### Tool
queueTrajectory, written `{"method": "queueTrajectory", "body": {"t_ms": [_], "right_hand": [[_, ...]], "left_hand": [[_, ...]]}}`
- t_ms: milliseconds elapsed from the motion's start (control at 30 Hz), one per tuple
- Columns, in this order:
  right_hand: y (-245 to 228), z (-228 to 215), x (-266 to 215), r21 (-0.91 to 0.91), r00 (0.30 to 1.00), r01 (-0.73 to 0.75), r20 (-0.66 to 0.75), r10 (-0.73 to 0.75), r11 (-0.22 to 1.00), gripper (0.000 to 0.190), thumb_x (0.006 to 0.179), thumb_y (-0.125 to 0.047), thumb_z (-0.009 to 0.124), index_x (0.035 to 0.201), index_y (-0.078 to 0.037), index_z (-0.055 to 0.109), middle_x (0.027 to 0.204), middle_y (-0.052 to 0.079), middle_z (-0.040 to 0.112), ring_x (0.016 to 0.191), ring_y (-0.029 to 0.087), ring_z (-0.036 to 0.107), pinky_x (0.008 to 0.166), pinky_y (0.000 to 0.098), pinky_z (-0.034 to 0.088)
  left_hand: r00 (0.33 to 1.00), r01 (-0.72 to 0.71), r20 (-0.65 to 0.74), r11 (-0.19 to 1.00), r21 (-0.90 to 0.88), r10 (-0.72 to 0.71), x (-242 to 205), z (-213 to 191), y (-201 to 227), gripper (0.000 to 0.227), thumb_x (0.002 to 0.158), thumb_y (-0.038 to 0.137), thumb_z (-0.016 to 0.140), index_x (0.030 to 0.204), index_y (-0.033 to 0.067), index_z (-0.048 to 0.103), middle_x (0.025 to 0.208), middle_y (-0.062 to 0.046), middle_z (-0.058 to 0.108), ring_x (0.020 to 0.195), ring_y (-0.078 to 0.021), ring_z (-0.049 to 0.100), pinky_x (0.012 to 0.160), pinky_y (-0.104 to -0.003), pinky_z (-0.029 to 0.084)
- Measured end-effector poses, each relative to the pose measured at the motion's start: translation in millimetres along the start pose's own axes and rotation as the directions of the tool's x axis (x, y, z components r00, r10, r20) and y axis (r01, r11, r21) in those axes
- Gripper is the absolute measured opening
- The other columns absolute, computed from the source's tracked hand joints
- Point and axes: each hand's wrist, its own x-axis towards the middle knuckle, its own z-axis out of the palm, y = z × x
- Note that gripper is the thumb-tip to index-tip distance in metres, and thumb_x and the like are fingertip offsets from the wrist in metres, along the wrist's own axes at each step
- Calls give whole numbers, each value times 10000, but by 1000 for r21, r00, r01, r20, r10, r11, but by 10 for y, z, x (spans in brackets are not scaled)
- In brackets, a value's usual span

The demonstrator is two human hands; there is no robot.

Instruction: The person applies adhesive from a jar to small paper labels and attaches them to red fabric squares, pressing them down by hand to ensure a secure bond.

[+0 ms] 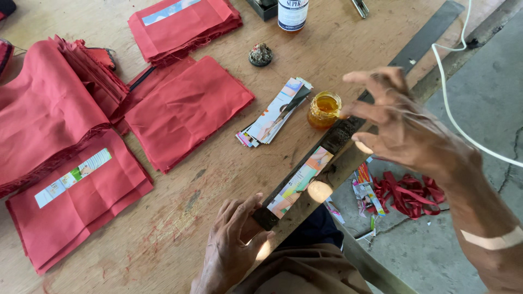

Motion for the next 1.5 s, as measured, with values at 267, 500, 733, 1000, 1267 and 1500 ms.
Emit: {"method": "queueTrajectory", "body": {"t_ms": [267, 500, 733, 1000, 1267, 1500], "right_hand": [[-304, 33, -706, 625, 979, -124, -52, 199, 771, 685, 816, -224, 783, 1420, -105, 483, 1065, 22, 647, 858, 141, 653, 735, 271, 627], [-223, 691, -879, 642, 785, -587, 601, 152, 494, 1164, 766, -324, 792, 1661, -316, 48, 841, 13, 780, 693, 109, 707, 722, 322, 624], [-269, 683, -735, 449, 607, -753, 755, 245, 481, 1159, 783, -414, 829, 1656, -404, 68, 697, 79, 709, 624, 137, 617, 684, 368, 588], [-290, 671, -592, 288, 456, -809, 858, 237, 513, 1092, 873, -332, 800, 1631, -393, 17, 869, 207, 771, 620, 182, 591, 654, 408, 615], [-624, 781, -796, 665, 928, -222, 369, -55, 713, 1012, 867, -227, 752, 1677, -203, 145, 1604, 199, 403, 1231, 334, 577, 991, 447, 499], [-1040, 629, -684, 310, 584, -543, 807, 86, 780, 1023, 915, -249, 678, 1682, -378, 14, 824, 231, 722, 737, 388, 656, 781, 513, 497]], "left_hand": [[999, 38, 17, 999, 5, -38, -14, -4, 6, 784, 690, 194, 892, 1391, 97, 554, 1129, -70, 701, 1065, -280, 643, 913, -412, 523], [1000, 6, -4, 1000, -1, -6, -4, 2, 3, 781, 680, 179, 891, 1381, 86, 558, 1125, -71, 693, 1057, -283, 639, 917, -412, 520], [1000, -2, -4, 1000, 1, 2, 3, -8, 9, 770, 684, 170, 892, 1375, 83, 562, 1120, -68, 693, 1050, -288, 635, 931, -417, 512], [1000, 10, -2, 1000, -5, -10, -1, -10, 20, 770, 687, 169, 884, 1381, 88, 560, 1115, -75, 687, 1051, -289, 634, 929, -413, 514], [1000, -6, -6, 1000, -24, 6, -11, -26, 33, 775, 693, 158, 879, 1393, 85, 553, 1129, -76, 683, 1061, -289, 631, 934, -406, 509], [1000, 6, 14, 1000, -3, -6, -28, -41, 13, 770, 707, 156, 874, 1401, 87, 549, 1141, -90, 671, 1061, -302, 617, 926, -406, 508]]}}
